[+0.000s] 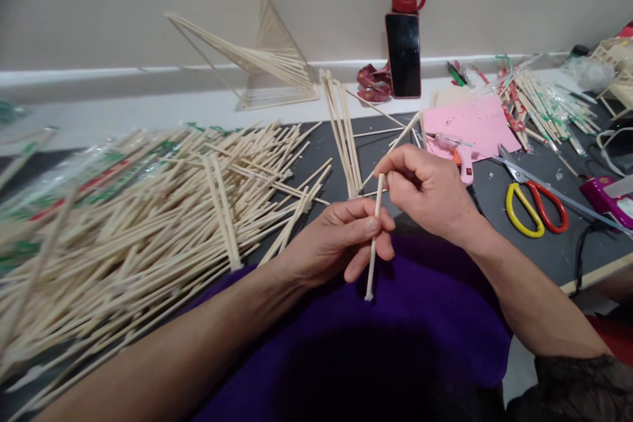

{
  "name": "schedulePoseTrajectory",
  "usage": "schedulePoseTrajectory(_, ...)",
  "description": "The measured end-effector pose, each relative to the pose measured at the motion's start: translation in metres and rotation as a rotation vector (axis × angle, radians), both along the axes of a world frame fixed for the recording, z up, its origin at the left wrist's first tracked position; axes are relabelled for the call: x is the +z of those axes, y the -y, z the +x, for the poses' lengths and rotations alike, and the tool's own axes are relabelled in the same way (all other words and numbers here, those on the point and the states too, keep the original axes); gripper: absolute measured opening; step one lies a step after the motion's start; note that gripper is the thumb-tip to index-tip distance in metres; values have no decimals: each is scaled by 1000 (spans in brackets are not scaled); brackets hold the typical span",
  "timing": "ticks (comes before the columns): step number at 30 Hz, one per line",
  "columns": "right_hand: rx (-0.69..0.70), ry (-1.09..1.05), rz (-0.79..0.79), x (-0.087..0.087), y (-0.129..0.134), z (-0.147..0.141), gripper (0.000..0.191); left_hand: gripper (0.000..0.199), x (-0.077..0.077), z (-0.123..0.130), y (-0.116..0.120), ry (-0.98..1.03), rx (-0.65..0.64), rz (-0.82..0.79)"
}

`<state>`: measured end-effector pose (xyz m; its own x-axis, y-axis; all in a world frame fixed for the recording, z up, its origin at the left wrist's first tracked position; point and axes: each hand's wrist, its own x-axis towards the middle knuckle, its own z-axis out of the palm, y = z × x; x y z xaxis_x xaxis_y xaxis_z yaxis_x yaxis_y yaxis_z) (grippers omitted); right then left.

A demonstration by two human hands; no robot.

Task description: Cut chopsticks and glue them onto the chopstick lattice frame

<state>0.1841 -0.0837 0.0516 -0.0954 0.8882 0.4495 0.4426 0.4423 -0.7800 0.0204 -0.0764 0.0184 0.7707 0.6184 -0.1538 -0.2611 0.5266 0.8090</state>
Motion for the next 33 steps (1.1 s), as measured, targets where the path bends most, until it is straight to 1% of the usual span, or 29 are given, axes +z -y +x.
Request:
schedulePoseTrajectory(3,-72,81,65,-2,-2,3,16,25,0,-1,0,-13,30,22)
schedulePoseTrajectory(5,-179,97,109,-2,-5,12,15,24,0,-2,0,-16,36,33)
schedulePoseTrajectory(7,-283,0,94,-1,-9,23,14,24,1,-2,2,-15,21,24)
schedulePoseTrajectory(8,-306,-92,51,1,-10,29,12,24,1,-2,3,-15,15,13)
schedulePoseTrajectory(9,-300,-185,-5,2,-11,33,11,23,1,-2,3,-17,15,0)
schedulePoseTrajectory(11,-224,-304,-137,7,-12,38,10,23,0,-2,4,-18,26,-15)
schedulePoseTrajectory(14,-90,-306,-286,11,-9,33,8,23,-1,-1,4,-23,35,-2)
schedulePoseTrajectory(16,-49,-292,-342,10,-7,27,8,22,-2,-1,5,-39,41,9)
schedulePoseTrajectory(19,-15,-295,-396,4,-8,19,5,24,-3,-1,5,-55,36,15)
schedulePoseTrajectory(23,34,-303,-428,-3,-8,15,12,27,-3,0,4,-53,26,15)
schedulePoseTrajectory(27,2,-275,-421,-4,-7,14,24,24,-3,-1,4,-91,29,44)
schedulePoseTrajectory(30,0,-180,-376,-4,-6,15,19,24,-2,-1,4,-162,32,81)
schedulePoseTrajectory(33,-2,1,-246,-5,-7,18,15,24,-1,-2,3,-257,53,109)
